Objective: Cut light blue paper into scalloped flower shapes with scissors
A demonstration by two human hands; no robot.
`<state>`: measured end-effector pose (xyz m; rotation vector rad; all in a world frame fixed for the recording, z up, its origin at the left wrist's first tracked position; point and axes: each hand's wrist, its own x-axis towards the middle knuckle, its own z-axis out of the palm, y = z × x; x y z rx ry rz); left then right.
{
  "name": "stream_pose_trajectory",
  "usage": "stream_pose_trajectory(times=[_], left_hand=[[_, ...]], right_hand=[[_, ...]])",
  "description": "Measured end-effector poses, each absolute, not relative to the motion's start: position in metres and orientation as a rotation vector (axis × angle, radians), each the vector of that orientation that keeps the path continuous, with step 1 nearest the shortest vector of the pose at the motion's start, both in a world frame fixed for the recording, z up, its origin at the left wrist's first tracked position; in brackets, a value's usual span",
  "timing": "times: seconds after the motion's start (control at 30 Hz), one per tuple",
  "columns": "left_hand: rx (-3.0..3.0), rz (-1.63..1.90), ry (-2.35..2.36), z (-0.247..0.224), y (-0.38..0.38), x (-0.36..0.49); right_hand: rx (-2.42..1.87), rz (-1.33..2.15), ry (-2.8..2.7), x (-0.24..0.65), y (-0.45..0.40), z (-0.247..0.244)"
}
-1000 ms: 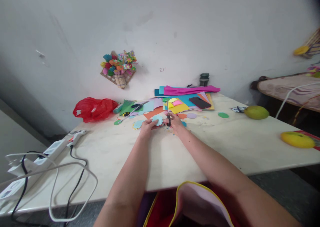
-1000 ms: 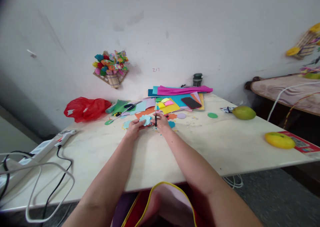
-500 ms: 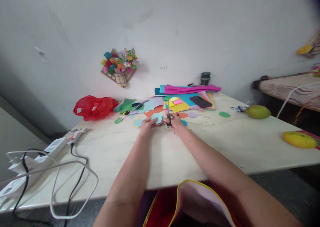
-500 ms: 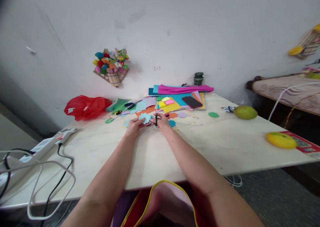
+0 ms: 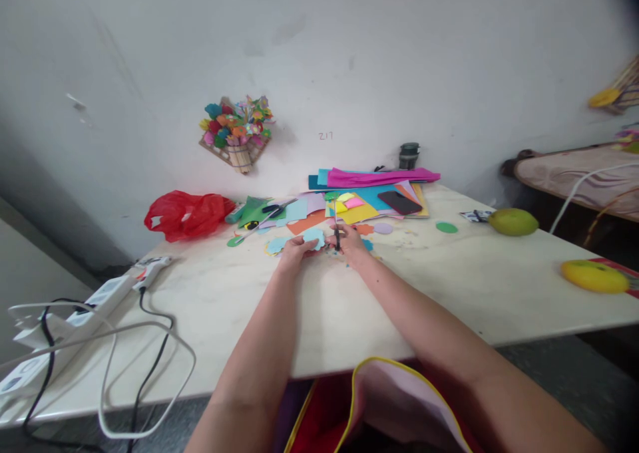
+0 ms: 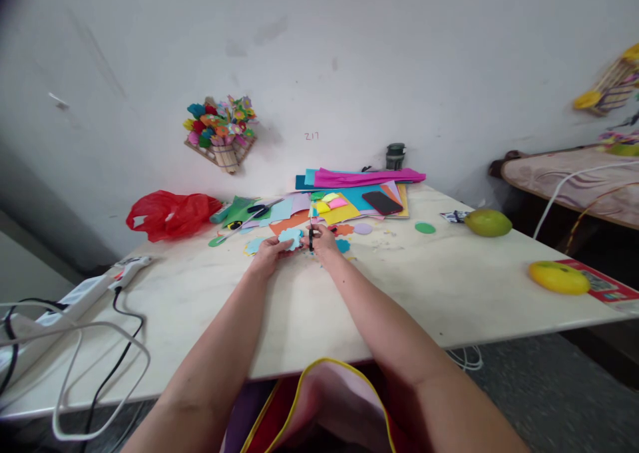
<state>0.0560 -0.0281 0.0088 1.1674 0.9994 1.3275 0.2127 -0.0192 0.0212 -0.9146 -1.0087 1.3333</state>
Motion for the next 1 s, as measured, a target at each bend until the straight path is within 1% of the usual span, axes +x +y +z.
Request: stream_pose_trajectory(times=[0.3,0.47,0.7,0.87,1.0], left_hand=[[1.275,1.171,1.015,0.0087,-0.0299,0.0541],[1.327,1.141,1.037,0.0082,-0.0293,0.0532],[1.231,1.224,0.951,0.0087,-0.0311,0.0538],[1.236,1.235,0.920,0.0074,-0.0301,0.0550],[1.262,1.262,0.971,0.0040,-0.0270,0.0558]], right_hand=[[-0.891,1.283,-1.152,0.2145,-0.0151,0.0177],[-0.879,1.279,-1.163,0.2157,-0.0167,0.0206],[-0.871,1.255,-1.110,0.2182,-0.0182,0.0232],[-0.903,1.328,-1.150,0.2173,-0.0193,0.0216],[-0.892,1.339,-1.158,0.2152,-0.0188,0.0194]])
